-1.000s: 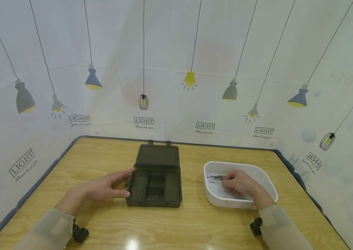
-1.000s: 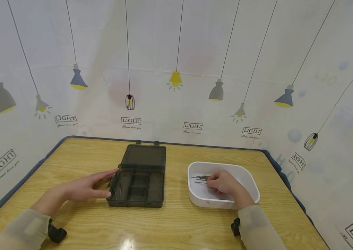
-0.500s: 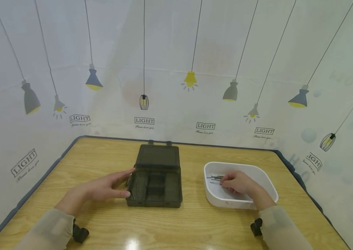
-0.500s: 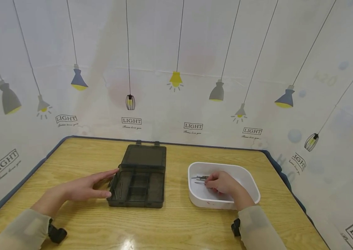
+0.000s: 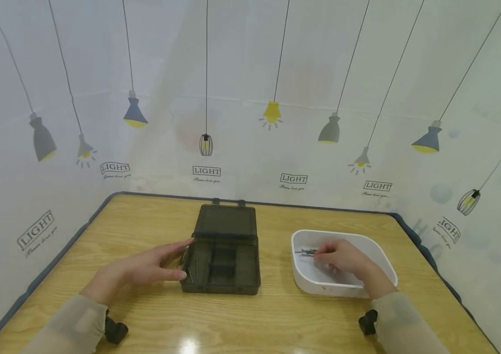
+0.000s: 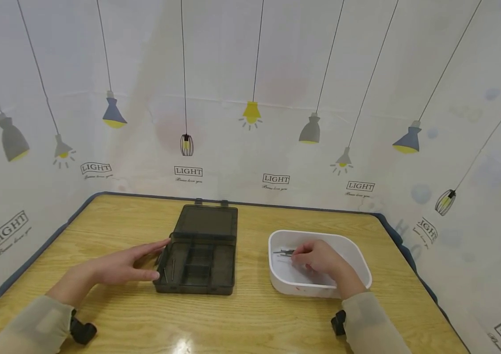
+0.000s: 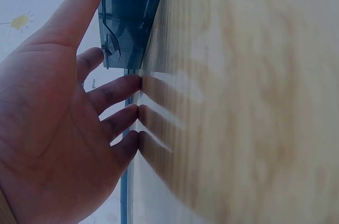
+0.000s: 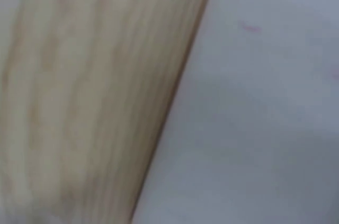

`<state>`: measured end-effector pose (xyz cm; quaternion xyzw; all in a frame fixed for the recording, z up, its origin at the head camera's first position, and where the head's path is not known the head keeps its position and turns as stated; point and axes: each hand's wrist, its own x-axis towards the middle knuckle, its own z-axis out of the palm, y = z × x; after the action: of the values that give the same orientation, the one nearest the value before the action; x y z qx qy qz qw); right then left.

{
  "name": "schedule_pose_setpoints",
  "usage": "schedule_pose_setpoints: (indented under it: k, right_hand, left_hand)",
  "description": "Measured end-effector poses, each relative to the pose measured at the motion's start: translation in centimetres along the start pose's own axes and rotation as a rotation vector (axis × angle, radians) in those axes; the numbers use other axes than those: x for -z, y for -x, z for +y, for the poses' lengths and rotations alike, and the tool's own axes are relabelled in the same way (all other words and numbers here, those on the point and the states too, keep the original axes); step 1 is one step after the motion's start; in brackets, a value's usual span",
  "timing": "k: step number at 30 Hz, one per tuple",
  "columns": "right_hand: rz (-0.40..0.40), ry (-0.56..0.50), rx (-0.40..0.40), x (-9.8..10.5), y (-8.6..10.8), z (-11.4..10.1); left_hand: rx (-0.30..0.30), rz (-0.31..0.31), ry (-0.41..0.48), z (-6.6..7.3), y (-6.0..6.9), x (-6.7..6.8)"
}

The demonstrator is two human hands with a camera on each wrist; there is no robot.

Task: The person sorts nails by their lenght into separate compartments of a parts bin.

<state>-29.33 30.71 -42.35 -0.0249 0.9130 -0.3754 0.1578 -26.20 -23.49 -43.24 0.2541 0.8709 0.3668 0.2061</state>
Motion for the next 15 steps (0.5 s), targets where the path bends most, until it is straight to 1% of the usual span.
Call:
schedule_pose_setpoints:
  k: [2, 9, 15]
  right_hand:
    - [0.009, -0.01, 0.003, 0.3, 0.1, 0.0]
    - [0.024, 0.005, 0.029, 0.9, 0.7, -0.3]
    - [0.025, -0.054, 0.041, 1.1, 1.1, -0.3]
  left_hand:
    - [-0.002, -0.001, -0.004, 0.0, 0.0, 0.0]
    - [-0.006, -0.004, -0.003, -0.1, 0.0, 0.0]
    - [-0.003, -0.004, -0.003, -0.1, 0.0, 0.0]
